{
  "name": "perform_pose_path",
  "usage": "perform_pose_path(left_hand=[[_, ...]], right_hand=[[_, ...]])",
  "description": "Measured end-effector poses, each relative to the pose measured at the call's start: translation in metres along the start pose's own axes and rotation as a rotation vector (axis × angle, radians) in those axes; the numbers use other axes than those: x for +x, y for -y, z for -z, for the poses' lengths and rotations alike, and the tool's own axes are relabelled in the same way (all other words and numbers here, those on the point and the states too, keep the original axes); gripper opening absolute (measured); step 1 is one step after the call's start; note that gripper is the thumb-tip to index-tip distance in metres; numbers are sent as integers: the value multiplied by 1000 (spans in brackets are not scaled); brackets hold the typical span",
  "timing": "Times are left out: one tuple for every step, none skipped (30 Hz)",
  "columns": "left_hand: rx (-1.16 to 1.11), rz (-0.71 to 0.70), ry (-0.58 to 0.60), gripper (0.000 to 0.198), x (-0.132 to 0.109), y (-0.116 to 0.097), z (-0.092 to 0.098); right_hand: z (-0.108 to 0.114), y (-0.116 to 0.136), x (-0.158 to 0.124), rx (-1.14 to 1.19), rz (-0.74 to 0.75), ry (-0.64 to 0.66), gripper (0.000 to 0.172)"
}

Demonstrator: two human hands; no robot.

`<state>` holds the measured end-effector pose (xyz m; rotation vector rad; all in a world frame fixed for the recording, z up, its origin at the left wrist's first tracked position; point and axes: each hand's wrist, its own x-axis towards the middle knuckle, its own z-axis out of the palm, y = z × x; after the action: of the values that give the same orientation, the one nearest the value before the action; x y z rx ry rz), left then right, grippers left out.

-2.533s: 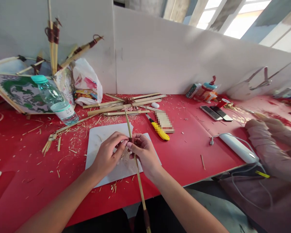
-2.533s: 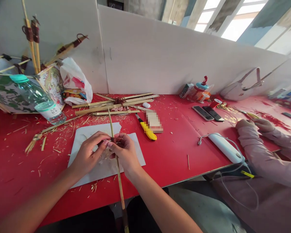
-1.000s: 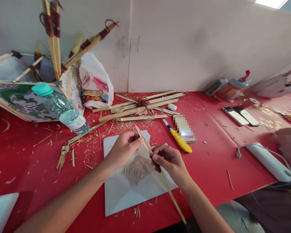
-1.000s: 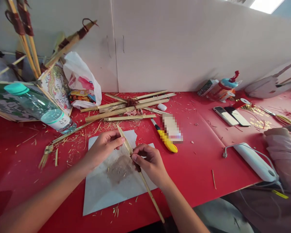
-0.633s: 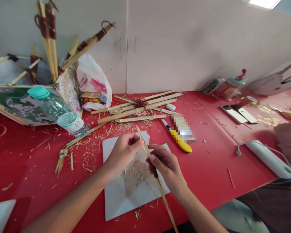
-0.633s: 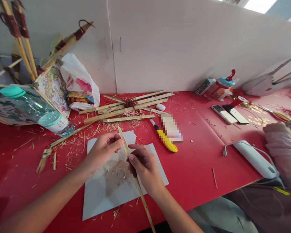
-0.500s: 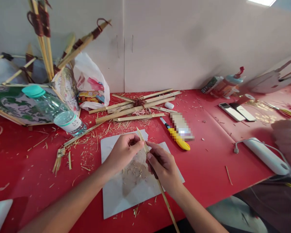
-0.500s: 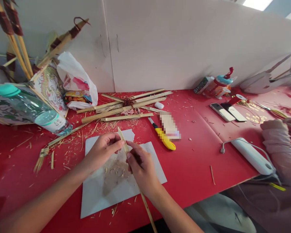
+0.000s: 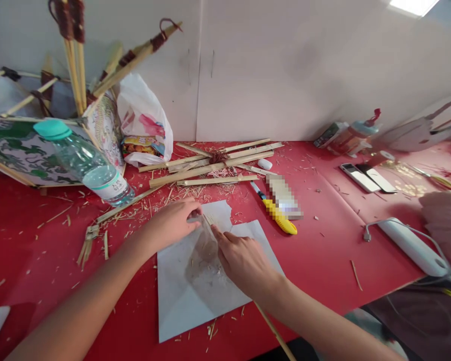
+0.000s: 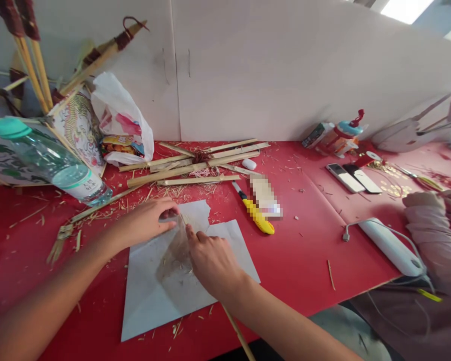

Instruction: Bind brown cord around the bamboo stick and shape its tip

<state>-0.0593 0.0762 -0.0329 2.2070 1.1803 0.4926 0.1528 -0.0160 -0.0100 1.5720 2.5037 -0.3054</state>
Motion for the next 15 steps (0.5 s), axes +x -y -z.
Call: perform_pose_path(left_hand=[[-8, -1, 9, 15, 0, 4, -2], [-16, -2, 7, 16, -1, 7, -4], [-19, 0, -2, 17, -1, 10, -6], [-21, 4, -17, 17, -1, 12, -8], [-23, 10, -32, 18, -2, 14, -9], [-25, 17, -44, 20, -2, 14, -10], [-24, 27, -49, 21, -2, 14, -11], [-21, 40, -45, 22, -2, 14, -10], [-17, 59, -34, 22, -2, 12, -10], [-14, 81, -20, 22, -2, 11, -8], [-13, 101, -2, 22, -1, 10, -7], [-13, 115, 15, 23, -1, 8, -6], [-14, 122, 30, 23, 0, 8, -5], [-15, 120, 43, 24, 0, 8, -5], [-17, 114, 49, 24, 0, 8, -5]], right_hand=[[-1, 1, 3, -24, 11, 17, 62], [-2, 2, 6, -44, 23, 33, 63], [-3, 2, 8, -62, 35, 47, 65], [-4, 2, 10, -79, 45, 57, 66], [-5, 2, 11, -96, 52, 62, 66], [-5, 2, 11, -111, 60, 65, 65], [-6, 2, 10, -127, 68, 68, 64], [-6, 2, 7, -144, 79, 74, 64], [-6, 2, 4, -165, 89, 82, 65], [-7, 1, 0, -187, 102, 92, 66], [-7, 1, -4, -207, 115, 102, 68], [-8, 0, -7, -223, 123, 110, 71], [-8, 0, -8, -232, 124, 113, 72], [-8, -1, -8, -234, 122, 110, 73], [-8, -2, -6, -231, 120, 100, 72]])
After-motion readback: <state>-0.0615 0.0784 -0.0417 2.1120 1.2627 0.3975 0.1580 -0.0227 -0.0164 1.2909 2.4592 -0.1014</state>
